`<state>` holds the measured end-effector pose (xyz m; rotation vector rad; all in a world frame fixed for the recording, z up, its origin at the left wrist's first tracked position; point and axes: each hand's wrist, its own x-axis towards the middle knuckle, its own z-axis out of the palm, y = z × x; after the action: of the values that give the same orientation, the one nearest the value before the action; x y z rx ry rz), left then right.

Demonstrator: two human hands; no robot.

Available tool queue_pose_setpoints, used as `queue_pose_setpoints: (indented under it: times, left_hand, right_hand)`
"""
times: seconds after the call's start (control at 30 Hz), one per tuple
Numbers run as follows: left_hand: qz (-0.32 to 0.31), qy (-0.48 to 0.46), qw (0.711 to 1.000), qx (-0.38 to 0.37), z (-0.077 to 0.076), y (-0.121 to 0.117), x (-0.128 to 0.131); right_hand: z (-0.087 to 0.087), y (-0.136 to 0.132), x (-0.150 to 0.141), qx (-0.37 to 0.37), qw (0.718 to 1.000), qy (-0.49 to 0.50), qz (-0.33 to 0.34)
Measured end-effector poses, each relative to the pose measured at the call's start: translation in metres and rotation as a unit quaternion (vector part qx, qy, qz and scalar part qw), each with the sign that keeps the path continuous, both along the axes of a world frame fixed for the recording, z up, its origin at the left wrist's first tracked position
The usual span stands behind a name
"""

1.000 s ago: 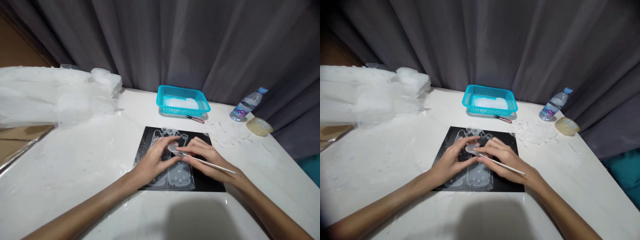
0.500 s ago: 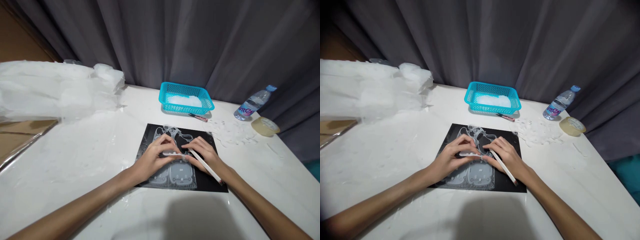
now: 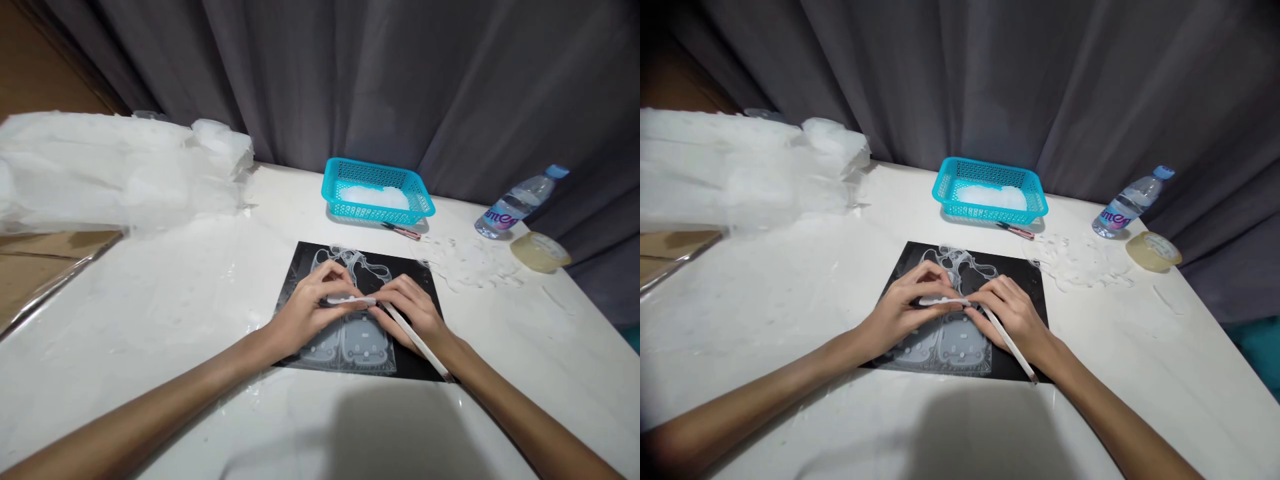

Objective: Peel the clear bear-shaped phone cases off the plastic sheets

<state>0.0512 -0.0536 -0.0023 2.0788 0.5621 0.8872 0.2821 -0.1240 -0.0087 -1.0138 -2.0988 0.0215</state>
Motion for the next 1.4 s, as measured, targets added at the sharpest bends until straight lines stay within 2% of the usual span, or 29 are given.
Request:
queue_pose_setpoints:
  times: [0.63,0.93,1.1,1.17,1.3,1.4]
  left_hand:
    - [0.005,-0.015,0.998,0.068,-0.005,-0.002,-0.004]
    - [0.019,0.008,0.998,0.066,0.0,-0.002,-0.003]
    - [0.061,0.032,0.994,0.085,0.004,-0.001,-0.003]
    - [0.062,0.032,0.996,0.059,0.006,-0.002,-0.002]
    - [0.049,0.056,0.995,-0.06,0.009,-0.007,0.0]
    - [0.061,0.065,0.989,-0.12,0.01,-0.009,0.002]
  right_hand:
    - [-0.003,0.0,0.002,-0.039,0.999,-0.033,-0.009]
    - [0.0,0.0,-0.001,-0.022,0.998,-0.046,-0.02]
    - [-0.003,-0.001,-0.002,0.012,0.999,-0.02,-0.036]
    - [-0.003,-0.001,-0.002,0.018,0.999,-0.008,-0.04]
    - [0.0,-0.001,-0.003,0.029,0.999,0.001,-0.045]
    - [0.002,-0.001,-0.003,0.029,0.999,0.004,-0.042]
